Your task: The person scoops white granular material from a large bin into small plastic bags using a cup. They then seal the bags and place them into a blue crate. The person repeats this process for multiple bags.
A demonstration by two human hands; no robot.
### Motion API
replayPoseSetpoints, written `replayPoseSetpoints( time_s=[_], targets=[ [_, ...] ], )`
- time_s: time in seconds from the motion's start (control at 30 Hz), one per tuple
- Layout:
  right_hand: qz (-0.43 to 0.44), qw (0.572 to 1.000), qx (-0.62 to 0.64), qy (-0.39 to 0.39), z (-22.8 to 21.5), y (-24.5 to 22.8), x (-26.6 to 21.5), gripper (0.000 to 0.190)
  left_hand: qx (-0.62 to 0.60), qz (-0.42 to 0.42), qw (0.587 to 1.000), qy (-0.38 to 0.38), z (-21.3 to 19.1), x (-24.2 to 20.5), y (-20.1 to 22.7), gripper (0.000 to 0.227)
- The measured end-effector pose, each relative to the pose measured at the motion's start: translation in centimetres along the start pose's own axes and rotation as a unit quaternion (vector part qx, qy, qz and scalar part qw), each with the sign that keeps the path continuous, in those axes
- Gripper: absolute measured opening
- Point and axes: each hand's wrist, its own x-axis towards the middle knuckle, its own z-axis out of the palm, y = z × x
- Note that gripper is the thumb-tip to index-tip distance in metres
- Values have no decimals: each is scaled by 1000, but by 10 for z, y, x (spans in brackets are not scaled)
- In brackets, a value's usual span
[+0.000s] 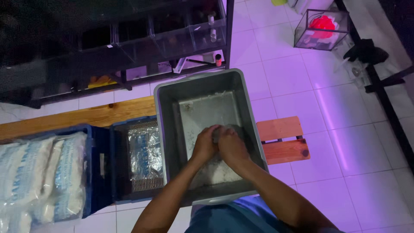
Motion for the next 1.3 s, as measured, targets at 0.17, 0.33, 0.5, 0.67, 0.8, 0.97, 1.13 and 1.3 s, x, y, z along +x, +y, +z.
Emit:
replayPoseSetpoints(
  time_s=[0.17, 0.33, 0.5, 0.67, 0.8, 0.97, 1.13, 1.3],
  targets=[
    [-35, 985, -75, 153, 15, 4, 65, 30, -4, 51, 995, 87, -13, 59, -17, 59],
    [6, 989, -32, 146, 10, 11, 119, 22, -5, 60, 991, 118, -16, 119, -40, 61],
    [41, 998, 10, 50, 36, 33, 169, 30, 79, 70, 987, 120, -11, 160, -64, 59],
    [65, 995, -56, 52, 64, 40, 189, 41, 48, 53, 994, 86, -9, 176, -72, 55],
    [77, 982, -120, 127, 120, 66, 214, 32, 76, 23, 995, 52, -6, 180, -76, 48],
    [87, 993, -60, 50, 126, 69, 210, 41, 103, 19, 994, 4, -4, 189, -90, 52],
    [128, 988, 25, -82, 94, 55, 185, 58, 74, 36, 996, -20, -4, 161, -77, 43],
    [122, 980, 104, -116, 84, 44, 124, 71, 74, 38, 995, -51, 2, 106, -65, 45]
  ],
)
